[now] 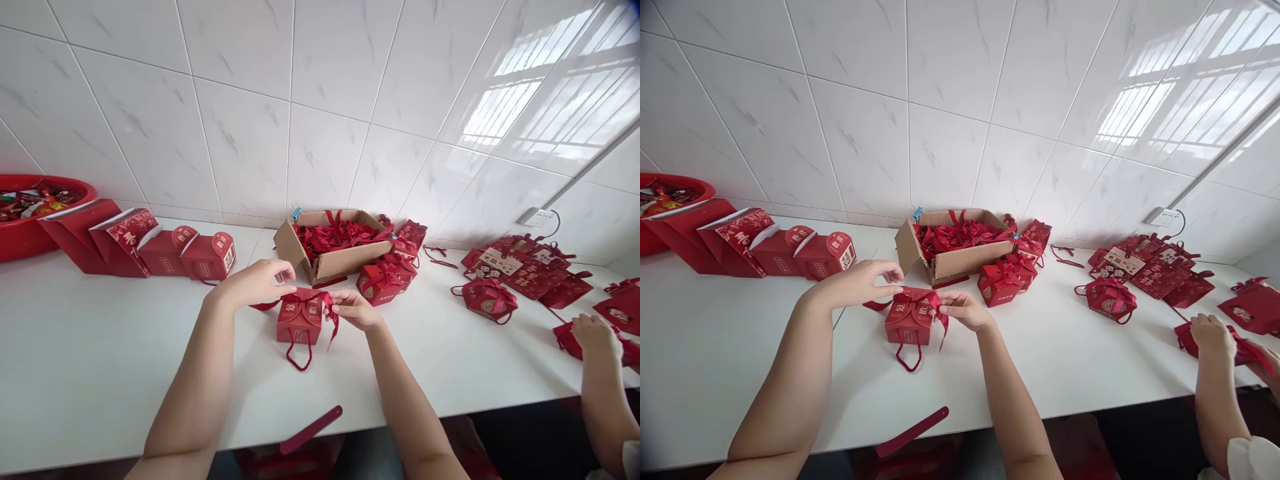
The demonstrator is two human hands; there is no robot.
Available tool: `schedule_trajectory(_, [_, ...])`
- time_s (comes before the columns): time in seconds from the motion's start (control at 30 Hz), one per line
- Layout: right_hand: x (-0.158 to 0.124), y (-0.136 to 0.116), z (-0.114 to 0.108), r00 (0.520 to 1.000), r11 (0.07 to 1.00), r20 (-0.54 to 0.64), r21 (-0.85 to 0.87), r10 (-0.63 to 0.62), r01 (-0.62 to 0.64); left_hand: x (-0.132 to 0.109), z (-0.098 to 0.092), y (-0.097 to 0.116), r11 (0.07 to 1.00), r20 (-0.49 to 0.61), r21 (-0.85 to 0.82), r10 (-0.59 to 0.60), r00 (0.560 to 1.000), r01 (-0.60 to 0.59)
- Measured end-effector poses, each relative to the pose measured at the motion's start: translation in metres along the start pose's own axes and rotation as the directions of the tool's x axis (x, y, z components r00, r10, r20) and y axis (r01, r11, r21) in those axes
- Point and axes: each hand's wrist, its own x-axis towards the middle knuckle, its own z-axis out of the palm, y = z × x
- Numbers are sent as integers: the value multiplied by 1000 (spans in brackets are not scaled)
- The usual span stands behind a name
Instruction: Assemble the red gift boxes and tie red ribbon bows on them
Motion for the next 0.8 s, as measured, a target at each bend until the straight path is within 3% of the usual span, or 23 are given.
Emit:
schedule_trajectory(0.13, [14, -19, 12, 999, 991, 25, -124, -42, 45, 3, 10, 12, 999, 45, -36, 4, 999, -3])
schedule_trajectory(0.33, [23, -9, 34, 988, 986, -132, -157, -79, 58, 7, 18, 23, 995, 50, 103, -13, 999, 8])
schedule_trajectory(0.43, [23, -2, 40, 954, 978, -270, -193, -132, 81, 4, 15, 26, 992, 61, 122, 13, 998, -20])
schedule_trajectory(0.53, [22, 3, 39, 883, 947, -414, -307, -219, 91, 4, 15, 29, 990, 66, 139, 11, 998, -20])
schedule_trajectory(0.63, [23, 8, 36, 831, 913, -476, -400, -287, 86, 5, 18, 31, 990, 82, 135, 23, 996, -34])
schedule_trajectory(0.8, [25, 17, 37, 843, 909, -462, -410, -277, 74, 10, 25, 31, 981, 85, 160, 94, 992, -107])
